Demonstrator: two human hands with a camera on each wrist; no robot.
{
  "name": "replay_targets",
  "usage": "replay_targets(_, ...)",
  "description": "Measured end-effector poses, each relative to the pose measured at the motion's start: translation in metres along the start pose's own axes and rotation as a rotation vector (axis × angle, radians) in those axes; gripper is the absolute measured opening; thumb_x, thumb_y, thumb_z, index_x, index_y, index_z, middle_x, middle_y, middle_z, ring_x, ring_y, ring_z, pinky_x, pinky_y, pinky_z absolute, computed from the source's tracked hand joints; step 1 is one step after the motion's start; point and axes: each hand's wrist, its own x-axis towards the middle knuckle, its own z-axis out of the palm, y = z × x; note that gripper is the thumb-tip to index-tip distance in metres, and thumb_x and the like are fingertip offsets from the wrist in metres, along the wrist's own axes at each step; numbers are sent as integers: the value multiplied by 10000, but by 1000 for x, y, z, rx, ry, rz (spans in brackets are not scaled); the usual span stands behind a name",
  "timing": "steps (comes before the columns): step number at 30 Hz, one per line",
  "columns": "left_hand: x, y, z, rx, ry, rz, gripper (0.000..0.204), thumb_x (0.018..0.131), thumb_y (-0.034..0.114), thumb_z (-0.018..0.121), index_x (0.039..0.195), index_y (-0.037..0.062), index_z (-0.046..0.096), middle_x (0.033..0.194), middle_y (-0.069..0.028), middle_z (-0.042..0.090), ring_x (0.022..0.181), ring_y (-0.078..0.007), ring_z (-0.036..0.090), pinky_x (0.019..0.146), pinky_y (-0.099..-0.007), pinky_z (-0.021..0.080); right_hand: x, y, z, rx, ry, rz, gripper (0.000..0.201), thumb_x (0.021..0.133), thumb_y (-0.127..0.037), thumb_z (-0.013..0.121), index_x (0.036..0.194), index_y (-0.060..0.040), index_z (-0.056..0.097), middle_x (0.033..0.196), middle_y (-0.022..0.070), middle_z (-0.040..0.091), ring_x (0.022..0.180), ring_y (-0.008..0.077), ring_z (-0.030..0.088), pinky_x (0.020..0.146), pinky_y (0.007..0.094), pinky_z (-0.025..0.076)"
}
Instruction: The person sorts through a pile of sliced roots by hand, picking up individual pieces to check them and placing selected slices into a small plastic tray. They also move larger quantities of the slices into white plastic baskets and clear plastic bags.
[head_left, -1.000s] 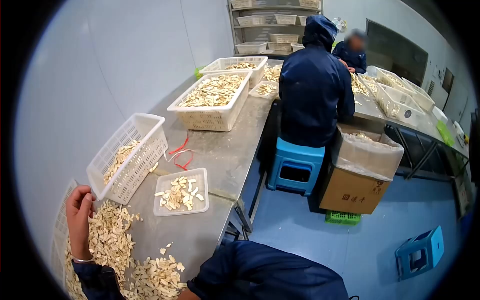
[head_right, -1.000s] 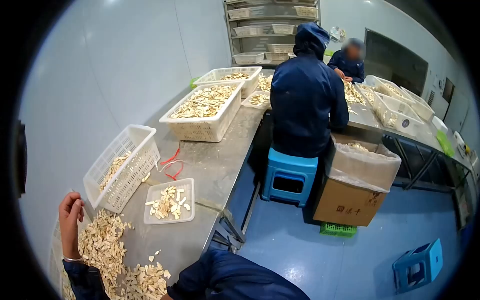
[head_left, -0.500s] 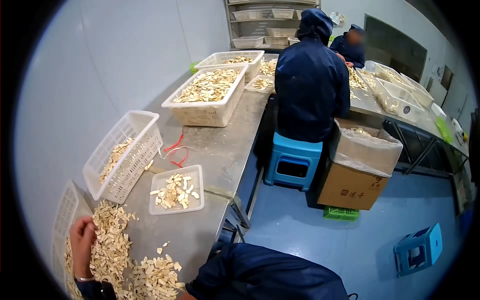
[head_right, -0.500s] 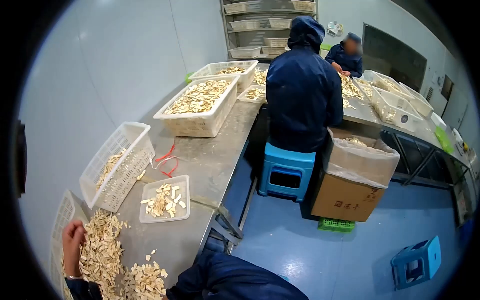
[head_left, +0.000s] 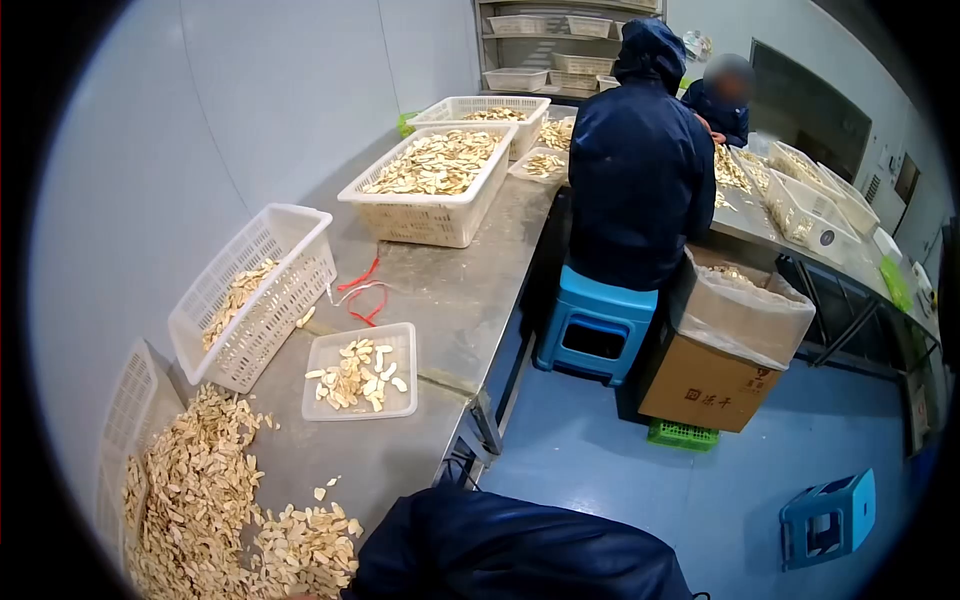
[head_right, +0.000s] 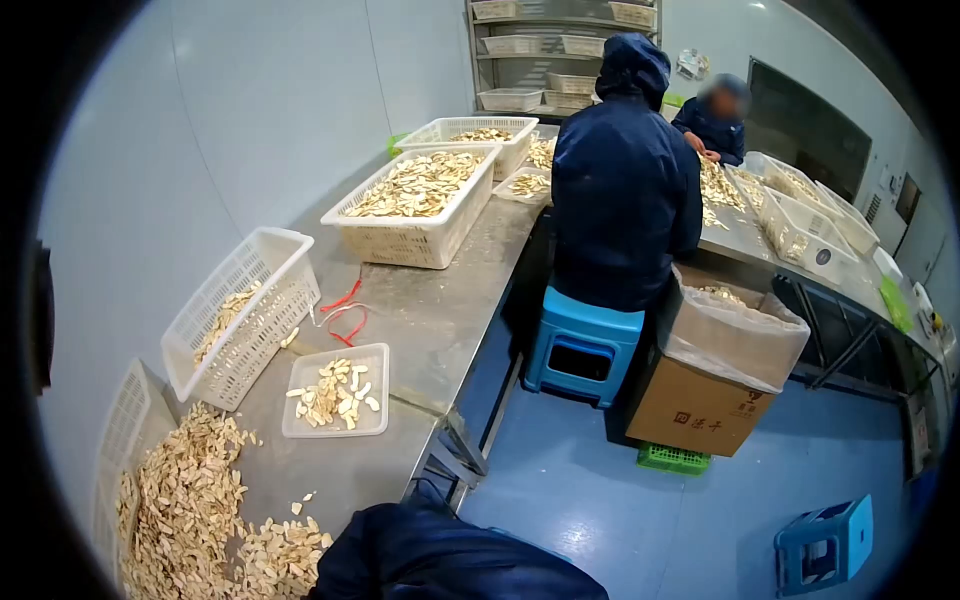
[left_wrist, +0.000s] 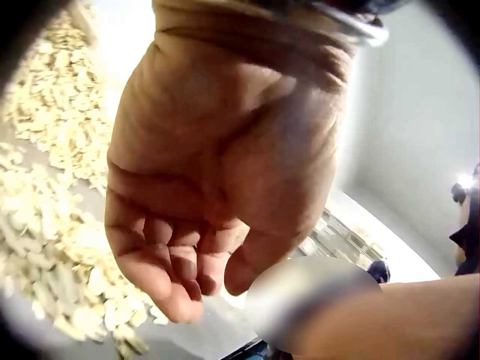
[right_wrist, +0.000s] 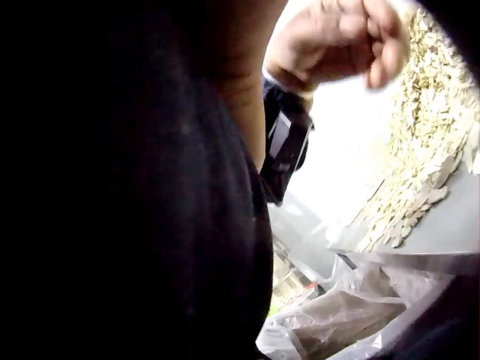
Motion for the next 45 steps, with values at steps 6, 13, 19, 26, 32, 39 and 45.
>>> replay_targets(6, 8, -5, 13, -17, -32, -19, 397, 993, 336, 645, 1141, -32, 659, 929, -99, 659, 825, -199, 618, 747, -329, 494, 10, 6, -1, 5, -15, 0, 364, 993, -399, 575, 1177, -86, 591, 1151, 197, 616, 943, 315, 623, 812, 480, 472)
replay_targets(13, 12, -4, 17, -43, -47, 42, 389, 991, 324, 646, 1137, -36, 664, 939, -114, 669, 836, -211, 632, 758, -342, 503, 25, 7, 7, 3, -72, -37, 344, 999, -397, 573, 1123, -82, 630, 1097, 201, 640, 903, 320, 631, 780, 479, 473)
replay_targets(19, 21, 8, 18, -50, -73, 191, 383, 989, 314, 647, 1133, -40, 668, 947, -126, 678, 846, -222, 645, 766, -354, 511, 50, -8, 4, -81, -104, -106, 339, 1003, -395, 570, 1077, -78, 664, 1050, 204, 660, 868, 325, 639, 753, 478, 474)
replay_targets(26, 34, 58, 23, -81, -177, 553, 376, 987, 303, 648, 1128, -45, 673, 957, -141, 688, 857, -234, 659, 776, -367, 520, 112, -83, -24, -363, -161, -378, 347, 1009, -393, 568, 1024, -74, 703, 995, 208, 684, 827, 330, 648, 721, 476, 476)
replay_targets(32, 44, 112, 39, -174, -374, 845, 369, 986, 293, 650, 1124, -48, 677, 965, -153, 696, 867, -245, 672, 785, -378, 528, 162, -153, -51, -625, -240, -609, 365, 1014, -391, 566, 978, -70, 737, 948, 211, 704, 792, 334, 655, 694, 475, 477)
replay_targets(39, 48, 147, 69, -206, -652, 999, 362, 984, 281, 651, 1119, -53, 682, 975, -167, 706, 879, -257, 686, 795, -391, 537, 239, -119, -85, -955, -296, -516, 420, 949, -416, 561, 1239, -130, 665, 1218, 144, 662, 1086, 308, 621, 897, 470, 487)
replay_targets(45, 44, 166, 89, -197, -777, 1032, 356, 982, 272, 652, 1115, -57, 686, 983, -180, 715, 888, -268, 699, 804, -402, 545, 219, -144, -107, -1188, -250, -87, 442, 893, -495, 530, 1117, -176, 738, 1061, 126, 719, 967, 341, 653, 833, 481, 507)
